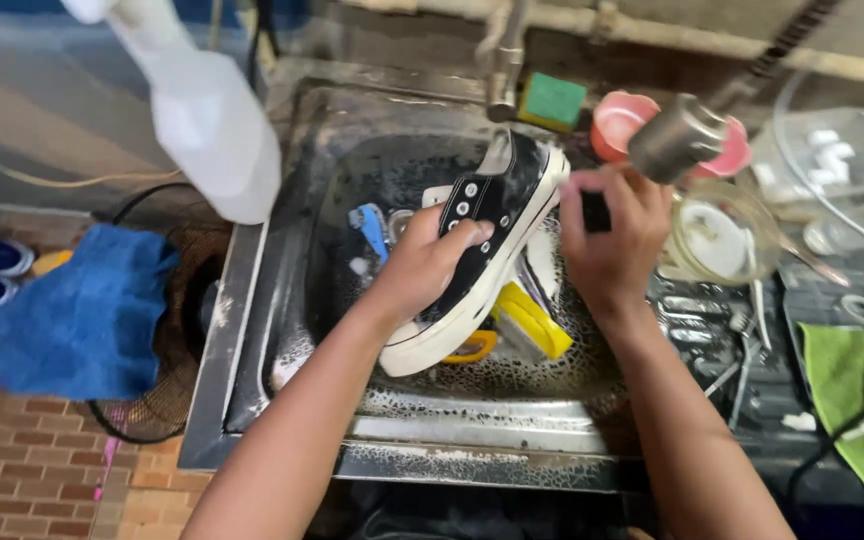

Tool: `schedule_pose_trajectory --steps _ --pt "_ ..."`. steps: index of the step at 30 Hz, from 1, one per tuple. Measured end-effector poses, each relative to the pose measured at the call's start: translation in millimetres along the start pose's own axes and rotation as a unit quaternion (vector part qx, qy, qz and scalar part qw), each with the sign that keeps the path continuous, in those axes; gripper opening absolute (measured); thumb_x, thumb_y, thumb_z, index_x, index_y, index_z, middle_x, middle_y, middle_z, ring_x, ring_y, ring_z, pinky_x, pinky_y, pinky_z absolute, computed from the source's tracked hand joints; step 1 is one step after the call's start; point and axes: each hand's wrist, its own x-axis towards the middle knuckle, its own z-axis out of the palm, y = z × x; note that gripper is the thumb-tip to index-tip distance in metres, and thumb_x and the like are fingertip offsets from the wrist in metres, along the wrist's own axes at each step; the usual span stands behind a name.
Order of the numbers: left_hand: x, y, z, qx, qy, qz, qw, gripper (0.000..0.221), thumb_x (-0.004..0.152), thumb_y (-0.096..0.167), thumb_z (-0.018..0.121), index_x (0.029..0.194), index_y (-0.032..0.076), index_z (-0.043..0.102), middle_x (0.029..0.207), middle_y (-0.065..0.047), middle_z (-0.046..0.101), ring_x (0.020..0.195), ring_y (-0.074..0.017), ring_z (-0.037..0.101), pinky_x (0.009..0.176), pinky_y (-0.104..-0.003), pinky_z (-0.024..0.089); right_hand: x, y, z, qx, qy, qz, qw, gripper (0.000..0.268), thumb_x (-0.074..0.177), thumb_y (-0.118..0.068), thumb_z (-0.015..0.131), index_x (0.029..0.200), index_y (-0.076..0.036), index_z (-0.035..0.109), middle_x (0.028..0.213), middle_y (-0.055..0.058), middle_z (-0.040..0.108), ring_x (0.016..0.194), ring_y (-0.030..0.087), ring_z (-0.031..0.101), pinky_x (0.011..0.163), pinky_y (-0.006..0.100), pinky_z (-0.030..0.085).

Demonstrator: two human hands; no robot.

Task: Scrubbing the sides and soles of a sneaker in a sink using a brush and soapy water to remove dirt.

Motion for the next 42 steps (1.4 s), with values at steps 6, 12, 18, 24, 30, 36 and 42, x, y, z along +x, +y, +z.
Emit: schedule_pose_trajectory --steps 6,12,18,24,30,36,42 --pt "-5.5 6.5 2.7 0.066 -0.042 0.026 0.997 0.01 0.071 0.011 0.057 0.061 0.008 0.057 0.054 0.001 0.051 0.052 -0.0071 0.047 0.045 -0.018 0.039 -5.6 9.8 1.7 0.043 0.002 0.045 0.998 0.008 0.074 -0.002 0.066 0.07 -0.006 0.06 0.071 0.007 0.055 0.07 0.025 0.052 0.071 0.036 0.039" --pt "0.4 -5.1 1.8 0.018 0.028 0.005 0.999 0.01 0.069 0.013 0.058 0.06 0.008 0.057 0.051 0.0 0.05 0.049 -0.0074 0.047 0.043 -0.017 0.036 -2.5 -11.5 -4.5 0.072 -0.021 0.023 0.997 0.01 0.074 -0.004 0.067 0.069 -0.007 0.059 0.072 0.007 0.054 0.071 0.027 0.051 0.07 0.036 0.04" --pt "23.9 -28.8 -15.8 -0.056 0.162 -0.017 0.985 0.012 0.066 0.017 0.06 0.06 0.008 0.058 0.048 -0.002 0.051 0.045 -0.0082 0.049 0.039 -0.017 0.035 -5.3 -56.7 -12.3 0.234 -0.115 0.052 0.964 0.002 0.072 -0.009 0.066 0.071 -0.008 0.064 0.069 0.006 0.058 0.069 0.024 0.05 0.067 0.033 0.041" --pt "29.6 -36.4 -23.6 -0.034 0.221 0.0 0.975 0.014 0.068 0.021 0.059 0.063 0.008 0.059 0.052 -0.004 0.053 0.049 -0.0103 0.051 0.043 -0.023 0.042 -14.3 -62.6 -9.1 0.28 -0.161 -0.051 0.945 0.002 0.069 -0.016 0.066 0.071 -0.017 0.066 0.071 -0.001 0.058 0.067 0.017 0.049 0.066 0.029 0.043" --pt "5.5 -12.8 -5.5 -0.106 0.243 0.024 0.964 0.016 0.076 0.019 0.054 0.071 0.004 0.057 0.06 -0.004 0.052 0.055 -0.0122 0.051 0.049 -0.022 0.043 -21.3 -55.3 1.1 0.366 -0.162 0.157 0.903 0.006 0.086 -0.001 0.045 0.081 0.0 0.049 0.093 0.014 0.051 0.089 0.026 0.05 0.08 0.038 0.038" --pt "-2.3 -22.5 -1.4 0.013 0.078 0.11 0.991 0.025 0.081 0.025 0.055 0.098 0.008 0.046 0.068 -0.001 0.053 0.065 -0.0059 0.049 0.059 -0.022 0.046 -43.9 -19.9 13.2 0.564 -0.121 0.611 0.542 0.025 0.083 -0.011 0.043 0.106 -0.003 0.049 0.082 0.013 0.059 0.073 0.02 0.058 0.071 0.033 0.047" --pt "-13.3 14.1 7.0 0.302 -0.1 0.228 0.92 0.043 0.079 0.042 0.05 0.056 0.006 0.045 0.041 -0.003 0.038 0.036 -0.0131 0.038 0.036 -0.025 0.036 -42.2 -6.9 8.4 0.535 -0.138 0.594 0.585 0.03 0.082 -0.012 0.044 0.108 -0.001 0.051 0.079 0.016 0.059 0.068 0.018 0.059 0.063 0.033 0.049"
